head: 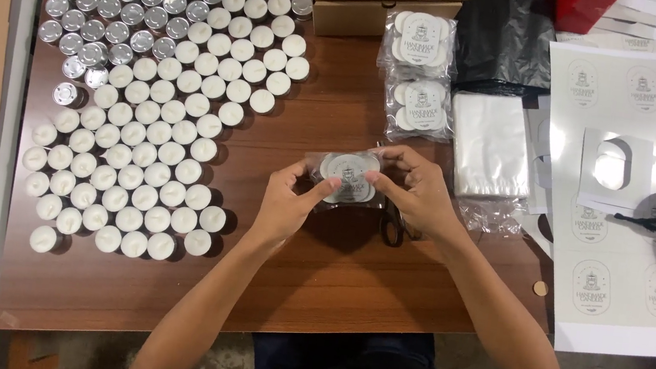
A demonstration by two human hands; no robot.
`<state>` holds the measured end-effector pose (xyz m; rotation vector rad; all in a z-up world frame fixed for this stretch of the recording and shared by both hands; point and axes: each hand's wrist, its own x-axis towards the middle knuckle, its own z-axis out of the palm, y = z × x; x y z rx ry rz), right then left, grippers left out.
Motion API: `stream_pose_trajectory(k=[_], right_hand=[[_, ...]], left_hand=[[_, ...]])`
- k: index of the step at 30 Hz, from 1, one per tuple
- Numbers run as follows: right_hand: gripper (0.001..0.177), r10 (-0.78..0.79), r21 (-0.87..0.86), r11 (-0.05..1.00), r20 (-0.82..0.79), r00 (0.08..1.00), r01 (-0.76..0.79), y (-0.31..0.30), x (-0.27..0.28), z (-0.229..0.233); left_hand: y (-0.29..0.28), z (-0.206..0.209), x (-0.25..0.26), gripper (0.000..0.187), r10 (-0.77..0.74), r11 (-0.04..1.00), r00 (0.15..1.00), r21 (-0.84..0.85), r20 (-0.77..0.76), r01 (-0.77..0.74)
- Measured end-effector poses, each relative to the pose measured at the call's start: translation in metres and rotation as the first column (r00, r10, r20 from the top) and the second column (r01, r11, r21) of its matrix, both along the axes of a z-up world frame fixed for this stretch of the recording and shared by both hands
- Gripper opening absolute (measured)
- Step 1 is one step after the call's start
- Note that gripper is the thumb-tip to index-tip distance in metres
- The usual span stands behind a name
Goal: Cutting out circular adhesive labels from a printed sheet and applying them to the base of small tealight candles.
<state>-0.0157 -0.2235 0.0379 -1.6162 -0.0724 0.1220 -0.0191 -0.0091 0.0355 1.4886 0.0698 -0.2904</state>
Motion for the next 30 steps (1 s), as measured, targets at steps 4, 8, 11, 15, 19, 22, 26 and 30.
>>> stream_pose_trajectory(k=[4,8,11,15,19,22,26,30], right_hand=[[0.034,-0.016,-0.009,1.0,0.006,1.0,0.016,0.001,0.0,-0.004],[0.03,-0.017,0.014,1.0,-0.07,0.997,0.018,-0.001,-0.001,-0.015],[0.022,-0.024,0.034,0.999,-0.083,0.996,0.027,0.001,-0.001,-0.011],[0.02,-0.033,0.027,0.999,-0.062,0.998,0.035,0.001,-0.001,-0.006],[0.018,-0.075,0.057,0.995,-0.081,0.994,0.08,0.004,-0.004,-0.001],[0.016,-0.089,0.071,0.993,-0.081,0.993,0.095,0.006,-0.006,0.002],[0.02,-0.11,0.057,0.992,-0.105,0.988,0.116,0.008,-0.008,0.002],[0.017,-0.106,0.056,0.992,-0.13,0.986,0.114,0.005,-0.006,-0.011]], left_hand=[[-0.001,0.007,0.0,0.03,0.022,1.0,1.0,-0.015,0.006,-0.022],[-0.001,0.009,0.0,0.032,0.051,0.998,0.999,-0.02,-0.003,-0.052],[0.002,-0.002,0.002,0.029,0.025,1.0,1.0,-0.002,0.015,-0.025],[0.0,0.005,0.0,0.038,0.005,0.999,1.0,-0.044,0.028,-0.004],[-0.003,0.015,-0.001,0.036,-0.017,0.998,1.0,-0.057,0.027,0.018],[-0.005,0.012,-0.002,0.022,0.001,0.999,1.0,-0.033,0.028,0.0],[-0.006,0.004,-0.003,0.025,0.008,0.999,1.0,-0.052,0.015,-0.007],[-0.007,0.002,-0.003,0.026,0.01,0.999,1.0,-0.048,0.006,-0.009]])
